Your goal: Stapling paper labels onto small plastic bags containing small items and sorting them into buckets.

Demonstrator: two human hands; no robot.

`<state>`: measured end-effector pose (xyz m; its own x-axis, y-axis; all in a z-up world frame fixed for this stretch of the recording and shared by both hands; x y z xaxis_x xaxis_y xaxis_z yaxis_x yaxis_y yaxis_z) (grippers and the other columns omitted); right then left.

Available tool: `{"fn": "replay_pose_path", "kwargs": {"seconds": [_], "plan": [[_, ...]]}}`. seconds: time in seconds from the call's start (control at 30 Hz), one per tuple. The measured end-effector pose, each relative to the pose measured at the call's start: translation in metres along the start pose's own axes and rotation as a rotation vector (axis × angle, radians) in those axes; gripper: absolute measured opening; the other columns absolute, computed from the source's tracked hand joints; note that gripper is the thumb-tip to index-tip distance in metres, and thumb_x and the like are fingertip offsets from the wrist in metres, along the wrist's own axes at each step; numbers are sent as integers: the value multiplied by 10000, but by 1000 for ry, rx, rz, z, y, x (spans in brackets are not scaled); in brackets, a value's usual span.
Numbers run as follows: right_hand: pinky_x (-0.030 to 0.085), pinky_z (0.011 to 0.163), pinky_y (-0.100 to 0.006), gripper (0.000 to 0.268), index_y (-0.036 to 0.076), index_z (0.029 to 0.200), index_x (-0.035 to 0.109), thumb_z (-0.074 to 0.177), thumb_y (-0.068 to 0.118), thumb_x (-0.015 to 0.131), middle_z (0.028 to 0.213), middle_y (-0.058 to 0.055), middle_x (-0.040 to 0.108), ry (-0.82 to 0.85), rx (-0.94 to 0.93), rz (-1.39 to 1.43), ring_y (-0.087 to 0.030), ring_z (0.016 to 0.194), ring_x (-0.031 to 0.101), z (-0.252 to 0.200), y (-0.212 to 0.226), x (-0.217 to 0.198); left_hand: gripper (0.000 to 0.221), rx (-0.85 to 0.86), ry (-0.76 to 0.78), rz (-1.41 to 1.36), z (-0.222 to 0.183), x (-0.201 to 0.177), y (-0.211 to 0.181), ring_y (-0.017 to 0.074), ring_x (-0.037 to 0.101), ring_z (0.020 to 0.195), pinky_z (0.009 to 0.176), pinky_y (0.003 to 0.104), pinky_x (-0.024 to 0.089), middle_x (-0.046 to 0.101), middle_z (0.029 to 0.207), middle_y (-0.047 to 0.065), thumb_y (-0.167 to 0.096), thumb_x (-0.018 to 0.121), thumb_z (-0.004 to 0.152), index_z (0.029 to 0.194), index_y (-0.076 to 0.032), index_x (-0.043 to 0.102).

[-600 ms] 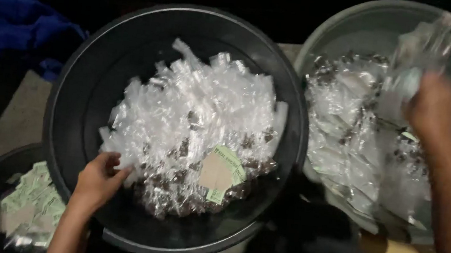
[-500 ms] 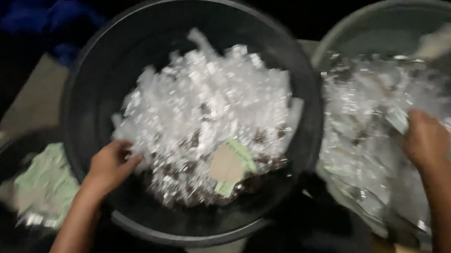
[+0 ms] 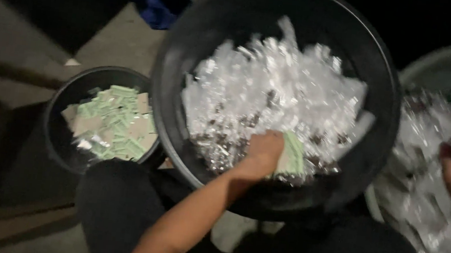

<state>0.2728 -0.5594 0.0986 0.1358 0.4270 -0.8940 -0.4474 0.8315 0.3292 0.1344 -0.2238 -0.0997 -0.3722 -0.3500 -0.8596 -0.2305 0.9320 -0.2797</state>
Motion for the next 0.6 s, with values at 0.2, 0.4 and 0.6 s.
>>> {"fn": "replay_pose_path", "kwargs": {"seconds": [0.2, 0.4, 0.6], "plan": [[485, 763, -390, 549, 29, 1341, 570, 844, 81, 800, 1107, -174, 643, 365, 154, 334, -279, 878, 614, 12, 126, 28, 478, -67, 114, -602, -77, -112, 8, 342, 659, 1096, 857, 440, 538, 683, 1237, 140, -85, 556, 768, 1230, -125, 674], [461, 722, -336, 415, 68, 1076, 665, 768, 254, 870, 913, -81, 715, 542, 180, 351, -188, 816, 620, 13, 233, 69, 300, 225, -102, -881, -138, -216, 11, 317, 680, 1205, 1090, 460, 523, 695, 1313, 184, -53, 586, 963, 1245, -37, 686], [520, 741, -315, 331, 88, 1118, 694, 829, 147, 846, 1029, -78, 733, 311, 398, 584, -181, 850, 662, 37, 276, 22, 241, 221, -245, -1154, -134, -277, 40, 99, 614, 597, 431, 146, 466, 771, 1034, 90, 20, 657, 937, 1151, -82, 704]]}}
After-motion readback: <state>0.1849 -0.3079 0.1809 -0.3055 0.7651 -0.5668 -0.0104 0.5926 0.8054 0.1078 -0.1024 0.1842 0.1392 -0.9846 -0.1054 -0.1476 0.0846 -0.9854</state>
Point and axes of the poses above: each hand's wrist, its own z-axis towards the middle knuckle, its own x-axis out of the palm, y = z × x, the point moved 4 cm from there along z, towards the middle knuckle
